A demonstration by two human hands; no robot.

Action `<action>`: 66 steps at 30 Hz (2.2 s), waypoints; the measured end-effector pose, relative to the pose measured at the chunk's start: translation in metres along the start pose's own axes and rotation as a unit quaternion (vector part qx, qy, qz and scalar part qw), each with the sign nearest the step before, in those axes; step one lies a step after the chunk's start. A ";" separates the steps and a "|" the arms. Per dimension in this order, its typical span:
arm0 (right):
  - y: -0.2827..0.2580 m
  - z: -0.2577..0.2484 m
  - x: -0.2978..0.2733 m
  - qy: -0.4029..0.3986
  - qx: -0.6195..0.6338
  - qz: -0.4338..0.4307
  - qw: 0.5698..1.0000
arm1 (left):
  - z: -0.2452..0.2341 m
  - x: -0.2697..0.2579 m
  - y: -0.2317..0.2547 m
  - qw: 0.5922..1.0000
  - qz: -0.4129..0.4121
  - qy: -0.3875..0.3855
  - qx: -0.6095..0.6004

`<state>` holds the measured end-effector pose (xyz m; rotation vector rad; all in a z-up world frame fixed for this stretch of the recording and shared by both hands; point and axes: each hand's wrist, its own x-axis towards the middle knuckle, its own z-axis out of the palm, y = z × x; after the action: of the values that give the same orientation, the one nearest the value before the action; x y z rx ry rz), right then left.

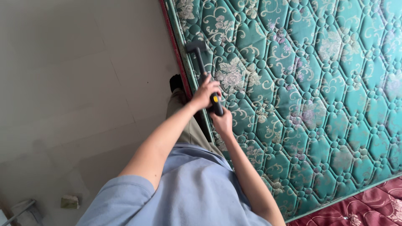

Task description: The person uses a handheld vacuum cleaner to clean the surface of a green patterned mattress. They move the vacuum head back and forth across the mattress, covering different sections from one end to the other.

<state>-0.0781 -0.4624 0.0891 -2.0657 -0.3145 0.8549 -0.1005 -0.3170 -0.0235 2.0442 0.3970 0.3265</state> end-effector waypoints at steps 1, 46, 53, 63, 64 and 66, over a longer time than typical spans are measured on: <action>-0.009 0.004 0.011 -0.007 0.009 0.012 1.000 | -0.008 0.010 -0.007 1.000 -0.001 0.000 0.007; 0.068 -0.029 -0.082 0.033 0.009 0.048 0.998 | 0.036 -0.063 0.063 0.996 0.009 -0.089 -0.010; 0.091 -0.071 -0.165 -0.009 0.010 0.160 0.987 | 0.070 -0.134 0.127 0.982 -0.076 -0.172 0.016; 0.065 -0.029 -0.076 0.009 0.005 0.058 0.998 | 0.033 -0.063 0.059 0.995 -0.004 -0.097 0.021; 0.057 -0.023 -0.064 0.010 0.012 0.046 0.999 | 0.026 -0.052 0.050 0.995 -0.003 -0.096 0.028; 0.041 -0.013 -0.041 0.004 0.024 0.084 0.996 | 0.012 -0.032 0.038 0.995 -0.003 -0.094 0.040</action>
<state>-0.1030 -0.5151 0.0806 -2.0715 -0.1155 0.9455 -0.1197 -0.3568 0.0022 2.1307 0.3047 0.1146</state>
